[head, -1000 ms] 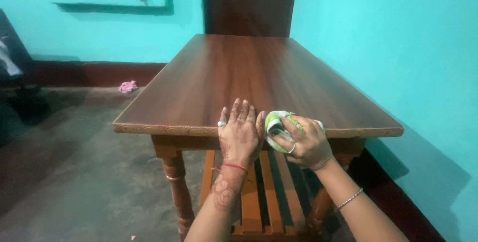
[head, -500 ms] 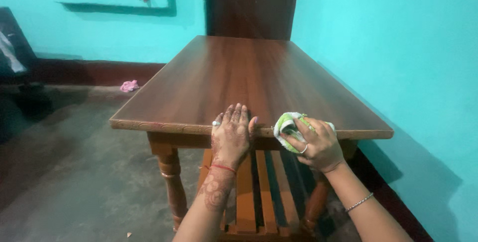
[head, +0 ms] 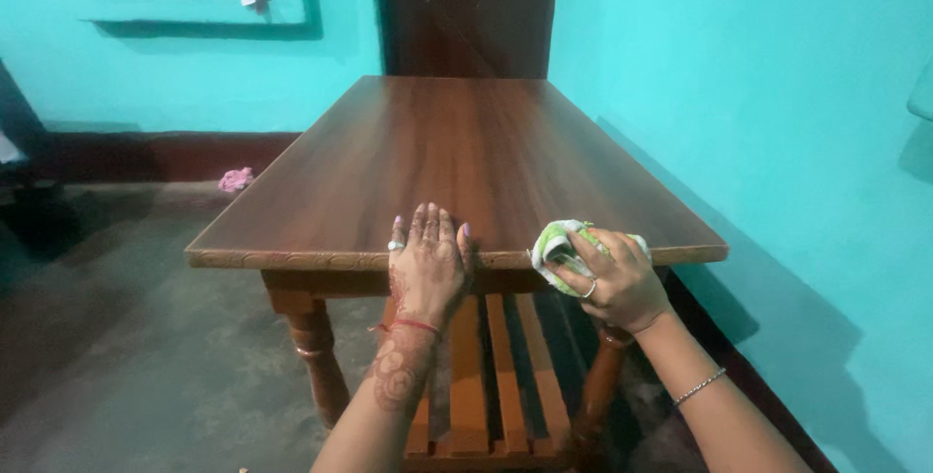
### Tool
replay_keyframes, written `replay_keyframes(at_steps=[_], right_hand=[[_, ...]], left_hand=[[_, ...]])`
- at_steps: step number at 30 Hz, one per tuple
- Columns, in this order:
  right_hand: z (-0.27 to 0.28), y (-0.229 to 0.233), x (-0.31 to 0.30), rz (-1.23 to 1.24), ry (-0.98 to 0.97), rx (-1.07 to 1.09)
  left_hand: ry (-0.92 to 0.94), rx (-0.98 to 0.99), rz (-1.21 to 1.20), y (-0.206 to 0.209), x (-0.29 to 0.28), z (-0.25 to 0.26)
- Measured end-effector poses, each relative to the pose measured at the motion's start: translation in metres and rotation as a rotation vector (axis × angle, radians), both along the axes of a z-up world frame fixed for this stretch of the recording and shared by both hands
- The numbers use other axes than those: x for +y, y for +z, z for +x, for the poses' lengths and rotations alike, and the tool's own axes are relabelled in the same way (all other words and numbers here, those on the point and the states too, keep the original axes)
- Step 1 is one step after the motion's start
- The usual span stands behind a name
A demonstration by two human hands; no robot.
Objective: The person cleans a wooden table using a green cloth and a spray bottle. They wipe the table legs and the tabletop surface, spraying the cleaner onto the wood before wiping it down with the cloth.
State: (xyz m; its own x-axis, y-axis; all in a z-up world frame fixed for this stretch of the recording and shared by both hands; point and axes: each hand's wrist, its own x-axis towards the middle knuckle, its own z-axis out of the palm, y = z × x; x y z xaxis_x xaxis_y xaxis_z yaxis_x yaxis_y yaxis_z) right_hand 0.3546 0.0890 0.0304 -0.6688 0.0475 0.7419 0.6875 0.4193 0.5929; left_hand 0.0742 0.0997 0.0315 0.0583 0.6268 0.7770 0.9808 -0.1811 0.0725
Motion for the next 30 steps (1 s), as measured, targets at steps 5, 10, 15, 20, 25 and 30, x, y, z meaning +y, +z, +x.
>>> replay_keyframes(at_steps=[5,10,15,20,25,30], right_hand=[[0.012,0.000,0.002,0.017,0.001,0.004],[0.021,0.000,0.003,0.028,0.028,0.015],[0.031,-0.004,0.003,0.039,-0.020,0.031],[0.039,-0.007,0.008,0.048,-0.009,0.027],[0.051,-0.009,0.009,0.045,-0.028,0.027],[0.065,-0.005,0.007,0.052,-0.050,0.002]], left_hand=[[-0.110,0.016,0.033,0.000,0.022,0.041],[-0.206,0.008,-0.092,0.002,0.017,0.079],[-0.217,-0.030,0.006,0.002,0.007,0.079],[-0.209,-0.033,0.161,-0.001,0.005,0.078],[-0.202,-0.039,0.127,0.000,0.001,0.080],[-0.192,-0.051,0.107,0.003,-0.001,0.082]])
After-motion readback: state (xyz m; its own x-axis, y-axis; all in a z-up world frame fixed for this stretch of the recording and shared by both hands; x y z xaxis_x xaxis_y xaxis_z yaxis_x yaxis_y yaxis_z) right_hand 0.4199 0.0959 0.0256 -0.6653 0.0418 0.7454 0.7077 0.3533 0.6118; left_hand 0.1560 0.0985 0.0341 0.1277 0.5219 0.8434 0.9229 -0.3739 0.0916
